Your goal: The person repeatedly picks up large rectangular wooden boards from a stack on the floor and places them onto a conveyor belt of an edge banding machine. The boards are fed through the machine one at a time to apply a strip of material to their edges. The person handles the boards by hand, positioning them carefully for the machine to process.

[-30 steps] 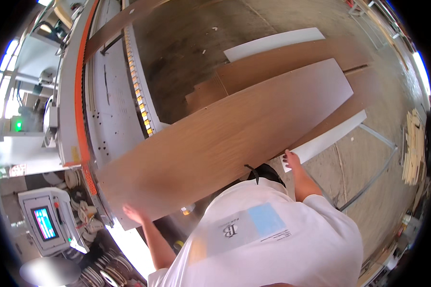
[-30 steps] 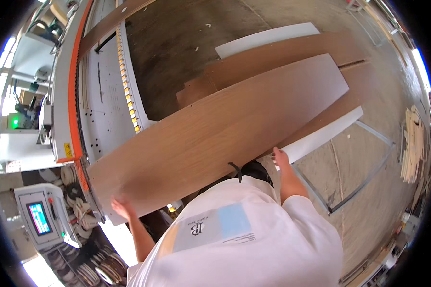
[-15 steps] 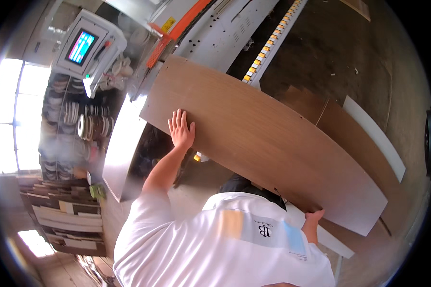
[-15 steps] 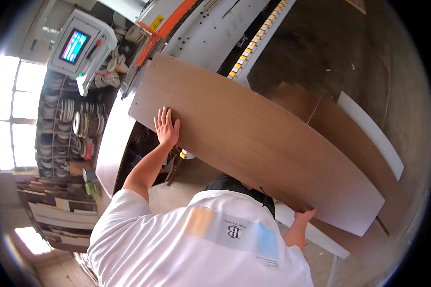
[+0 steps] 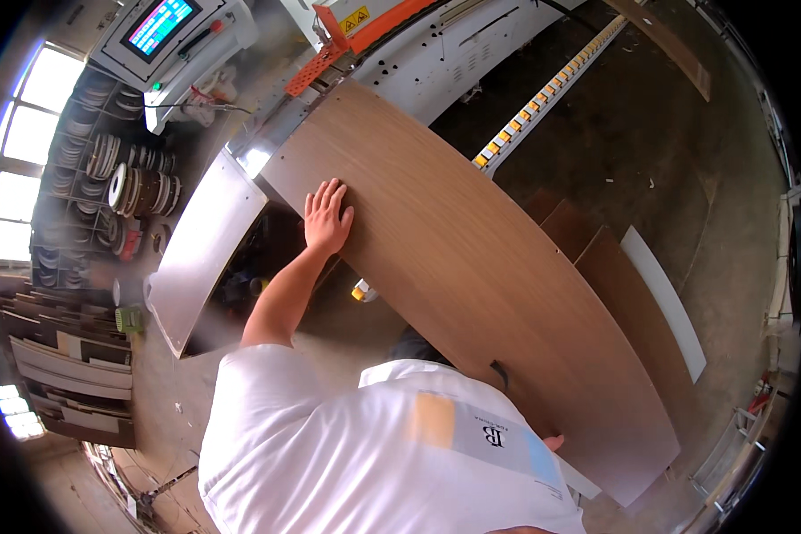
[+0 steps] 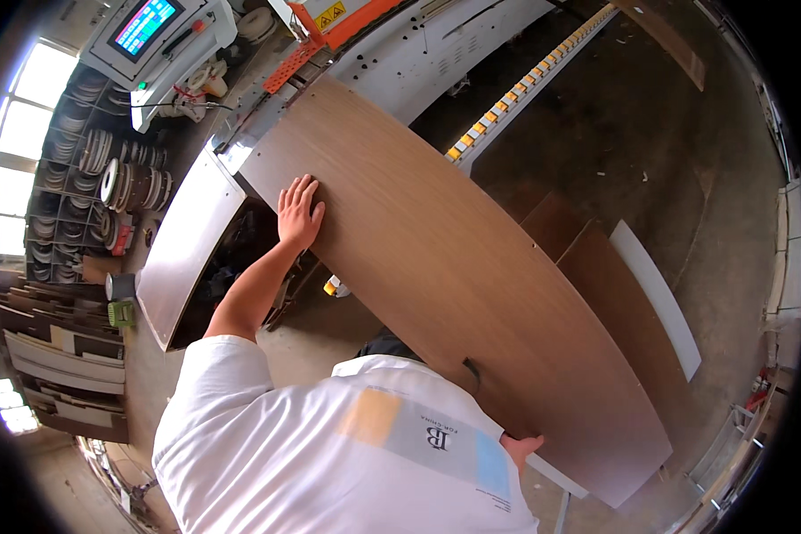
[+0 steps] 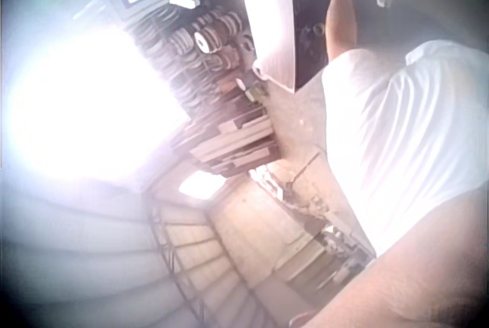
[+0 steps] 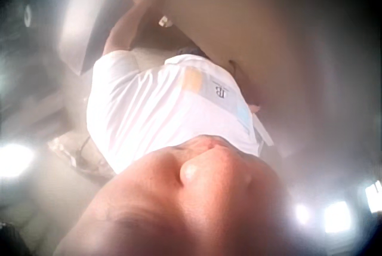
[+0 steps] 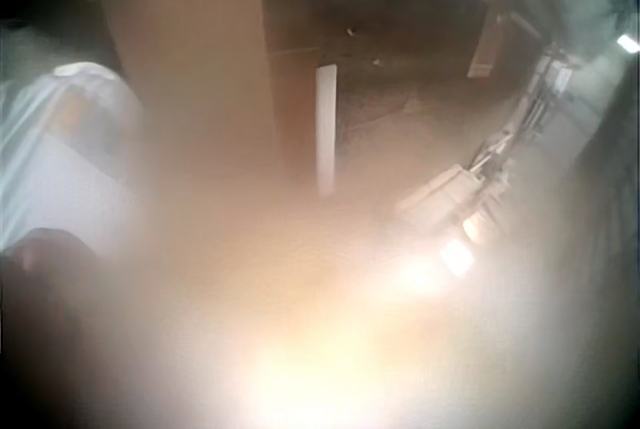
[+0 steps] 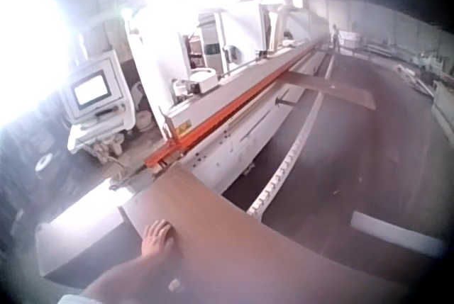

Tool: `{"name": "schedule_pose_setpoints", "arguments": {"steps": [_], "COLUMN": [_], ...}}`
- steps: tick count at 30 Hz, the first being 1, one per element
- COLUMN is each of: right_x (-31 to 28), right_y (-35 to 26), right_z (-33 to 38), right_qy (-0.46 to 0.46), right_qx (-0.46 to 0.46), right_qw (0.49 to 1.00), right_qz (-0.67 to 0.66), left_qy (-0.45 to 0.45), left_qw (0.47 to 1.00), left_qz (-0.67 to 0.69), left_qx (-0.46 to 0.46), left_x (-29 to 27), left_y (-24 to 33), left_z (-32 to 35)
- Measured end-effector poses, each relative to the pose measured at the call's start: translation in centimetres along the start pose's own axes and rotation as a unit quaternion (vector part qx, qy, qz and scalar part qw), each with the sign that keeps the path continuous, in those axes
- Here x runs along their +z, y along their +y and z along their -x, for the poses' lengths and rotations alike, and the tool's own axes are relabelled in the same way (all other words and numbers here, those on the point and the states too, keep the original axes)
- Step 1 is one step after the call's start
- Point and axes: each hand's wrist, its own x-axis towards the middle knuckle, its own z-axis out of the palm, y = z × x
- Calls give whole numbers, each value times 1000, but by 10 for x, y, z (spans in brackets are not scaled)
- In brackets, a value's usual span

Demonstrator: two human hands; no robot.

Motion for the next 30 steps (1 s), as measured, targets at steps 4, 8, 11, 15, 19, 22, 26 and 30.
{"name": "schedule_pose_setpoints", "arguments": {"steps": [4, 8, 11, 15, 19, 22, 26, 30], "right_x": [2, 12, 25, 44, 67, 81, 100, 117], "right_y": [4, 12, 16, 18, 22, 24, 26, 25], "right_z": [18, 32, 42, 52, 59, 64, 67, 66], "right_qy": [-12, -27, -35, -46, -55, -57, -59, -64], "right_qx": [-9, -11, -10, -13, -18, -20, -22, -27], "right_qw": [1000, 1000, 999, 998, 997, 996, 995, 992], "right_qz": [1, 8, 16, 39, 54, 67, 81, 104], "left_qy": [-2, 10, 20, 40, 50, 62, 61, 69], "left_qw": [1000, 997, 991, 988, 986, 985, 984, 983], "left_qz": [0, -12, -19, -14, 22, 34, 49, 60], "left_qx": [-21, -80, -129, -152, -158, -157, -162, -161], "left_x": [8, 18, 27, 35, 41, 46, 49, 50], "left_y": [-32, -66, -88, -115, -136, -142, -143, -141], "left_z": [-22, -47, -64, -82, -95, -99, -105, -114]}}
